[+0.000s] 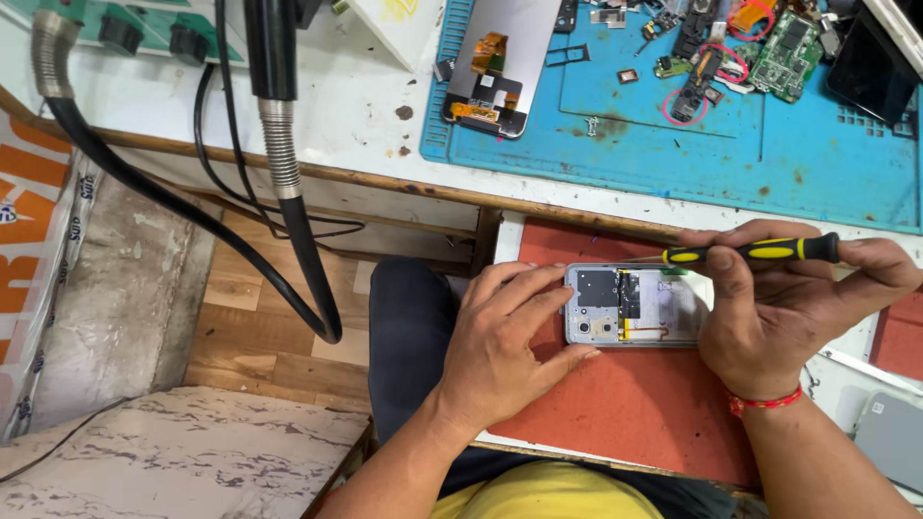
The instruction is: The person disassembles a mobile phone using a screwdriver. They remove screws from the internal chassis, lift small components, and set the screws aside on a blue workspace.
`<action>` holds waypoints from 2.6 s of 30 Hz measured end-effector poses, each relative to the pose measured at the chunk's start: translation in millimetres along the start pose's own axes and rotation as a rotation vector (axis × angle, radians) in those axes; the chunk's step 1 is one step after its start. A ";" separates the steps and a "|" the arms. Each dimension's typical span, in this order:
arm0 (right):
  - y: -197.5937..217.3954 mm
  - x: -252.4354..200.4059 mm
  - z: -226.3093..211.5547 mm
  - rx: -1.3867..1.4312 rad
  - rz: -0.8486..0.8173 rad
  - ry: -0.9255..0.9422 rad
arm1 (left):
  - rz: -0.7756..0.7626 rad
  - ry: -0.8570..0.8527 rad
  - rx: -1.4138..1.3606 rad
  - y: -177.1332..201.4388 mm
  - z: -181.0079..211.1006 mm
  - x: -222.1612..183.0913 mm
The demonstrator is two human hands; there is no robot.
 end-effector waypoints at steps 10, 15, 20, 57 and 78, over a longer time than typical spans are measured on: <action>17.0 2.6 10.6 -0.031 0.185 0.004 | -0.012 -0.008 0.049 -1.1 2.0 4.0; 6.4 0.2 0.1 0.029 0.101 -0.035 | -0.006 -0.003 0.058 -1.7 2.9 4.7; -17.3 4.2 -10.3 0.102 -0.011 -0.003 | -0.030 0.007 0.054 -1.3 3.0 4.3; -29.0 -1.7 -1.6 0.126 -0.103 0.022 | -0.032 0.015 0.023 -0.3 1.4 3.8; -41.7 40.2 -20.5 -0.040 -0.381 0.140 | 0.014 0.002 0.005 1.2 2.7 3.3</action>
Point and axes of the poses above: each hand's wrist, its own x-axis towards the middle knuckle, its own y-axis out of the back of the hand, z = x × y, the point moved 1 cm from there along x, towards the middle knuckle, and after that the axes turned 5 degrees about x, right-handed, at the moved point
